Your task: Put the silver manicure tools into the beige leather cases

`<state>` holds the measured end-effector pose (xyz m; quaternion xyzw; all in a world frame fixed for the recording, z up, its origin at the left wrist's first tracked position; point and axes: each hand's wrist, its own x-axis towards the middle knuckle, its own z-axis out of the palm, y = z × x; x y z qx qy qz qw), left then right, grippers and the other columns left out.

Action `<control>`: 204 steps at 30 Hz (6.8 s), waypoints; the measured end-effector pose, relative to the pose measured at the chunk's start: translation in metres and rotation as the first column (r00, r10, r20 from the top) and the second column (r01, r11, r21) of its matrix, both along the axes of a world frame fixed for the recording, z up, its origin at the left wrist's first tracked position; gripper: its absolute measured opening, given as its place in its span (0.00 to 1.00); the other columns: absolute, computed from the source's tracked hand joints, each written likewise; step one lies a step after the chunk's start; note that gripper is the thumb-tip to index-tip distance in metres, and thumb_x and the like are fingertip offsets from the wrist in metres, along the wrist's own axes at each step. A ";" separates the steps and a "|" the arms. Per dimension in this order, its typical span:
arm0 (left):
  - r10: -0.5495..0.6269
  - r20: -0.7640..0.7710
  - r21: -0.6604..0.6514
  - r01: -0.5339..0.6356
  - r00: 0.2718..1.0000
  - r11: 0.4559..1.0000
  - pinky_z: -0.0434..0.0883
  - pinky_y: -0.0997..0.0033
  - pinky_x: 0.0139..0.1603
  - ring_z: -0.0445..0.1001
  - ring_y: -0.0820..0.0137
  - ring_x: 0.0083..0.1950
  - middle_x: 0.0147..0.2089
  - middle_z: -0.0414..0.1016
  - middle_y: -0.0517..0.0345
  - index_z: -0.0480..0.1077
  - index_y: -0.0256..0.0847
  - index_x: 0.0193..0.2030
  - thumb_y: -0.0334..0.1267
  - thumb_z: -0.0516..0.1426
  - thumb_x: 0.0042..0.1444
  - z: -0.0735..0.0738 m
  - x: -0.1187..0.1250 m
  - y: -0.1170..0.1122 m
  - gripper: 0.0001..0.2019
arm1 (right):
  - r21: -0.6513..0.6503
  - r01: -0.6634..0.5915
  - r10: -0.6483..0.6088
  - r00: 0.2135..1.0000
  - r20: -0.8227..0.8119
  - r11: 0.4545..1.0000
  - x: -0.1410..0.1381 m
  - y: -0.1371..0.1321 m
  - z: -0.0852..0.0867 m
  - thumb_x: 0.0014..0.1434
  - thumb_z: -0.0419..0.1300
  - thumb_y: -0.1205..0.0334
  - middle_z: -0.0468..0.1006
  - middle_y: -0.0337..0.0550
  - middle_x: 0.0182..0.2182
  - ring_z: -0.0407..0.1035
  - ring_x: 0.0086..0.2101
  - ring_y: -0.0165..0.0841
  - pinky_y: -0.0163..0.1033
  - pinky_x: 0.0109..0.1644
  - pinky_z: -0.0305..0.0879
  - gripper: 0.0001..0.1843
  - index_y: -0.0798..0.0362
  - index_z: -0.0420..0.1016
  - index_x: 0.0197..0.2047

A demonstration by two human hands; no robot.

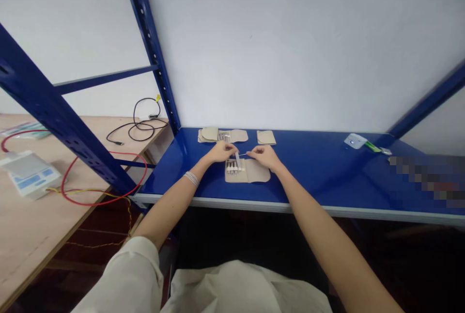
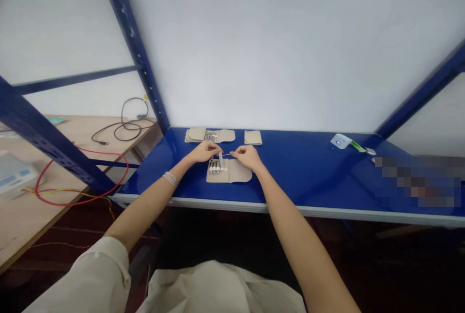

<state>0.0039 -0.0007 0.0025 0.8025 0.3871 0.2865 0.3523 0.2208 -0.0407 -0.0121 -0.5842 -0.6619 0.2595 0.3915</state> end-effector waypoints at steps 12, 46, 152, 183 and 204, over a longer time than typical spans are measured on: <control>-0.003 -0.002 -0.005 0.003 1.000 1.000 0.64 0.77 0.27 0.67 0.75 0.25 0.27 0.77 0.55 0.79 0.30 0.37 0.39 0.56 0.56 -0.001 0.000 0.001 0.14 | -0.069 -0.035 0.035 0.999 -0.003 0.997 0.001 -0.004 0.005 0.46 0.65 0.47 0.74 0.40 0.21 0.62 0.24 0.30 0.36 0.29 0.56 0.18 0.55 0.77 0.24; 0.022 -0.005 0.032 -0.021 1.000 0.999 0.67 0.76 0.27 0.71 0.75 0.24 0.32 0.80 0.51 0.79 0.31 0.42 0.40 0.58 0.56 -0.004 -0.001 0.002 0.14 | -0.130 -0.193 0.196 0.980 0.013 0.973 0.002 -0.008 0.011 0.46 0.65 0.52 0.75 0.40 0.22 0.65 0.26 0.31 0.36 0.30 0.58 0.14 0.55 0.77 0.24; 0.095 0.205 -0.065 -0.083 0.974 0.994 0.66 0.75 0.31 0.67 0.75 0.26 0.26 0.74 0.57 0.79 0.30 0.44 0.39 0.57 0.56 0.006 -0.002 -0.003 0.16 | -0.128 -0.179 0.180 0.984 -0.004 0.976 0.006 -0.012 0.016 0.45 0.67 0.48 0.75 0.40 0.22 0.64 0.26 0.30 0.36 0.29 0.57 0.17 0.55 0.77 0.23; 0.083 0.102 -0.045 -0.078 0.991 0.996 0.70 0.76 0.33 0.71 0.74 0.27 0.29 0.79 0.53 0.80 0.30 0.40 0.32 0.57 0.54 0.005 0.000 -0.003 0.11 | -0.099 -0.076 0.067 0.994 -0.087 0.992 0.003 -0.009 0.014 0.42 0.69 0.43 0.72 0.39 0.20 0.61 0.24 0.30 0.37 0.28 0.56 0.21 0.55 0.79 0.23; 0.112 0.150 -0.027 -0.109 0.982 0.994 0.68 0.74 0.33 0.69 0.74 0.27 0.29 0.78 0.55 0.80 0.31 0.41 0.33 0.57 0.56 0.002 -0.004 0.004 0.12 | -0.172 -0.158 0.161 0.987 0.004 0.972 0.007 -0.010 0.016 0.44 0.68 0.49 0.78 0.42 0.24 0.68 0.29 0.35 0.38 0.33 0.62 0.15 0.54 0.80 0.23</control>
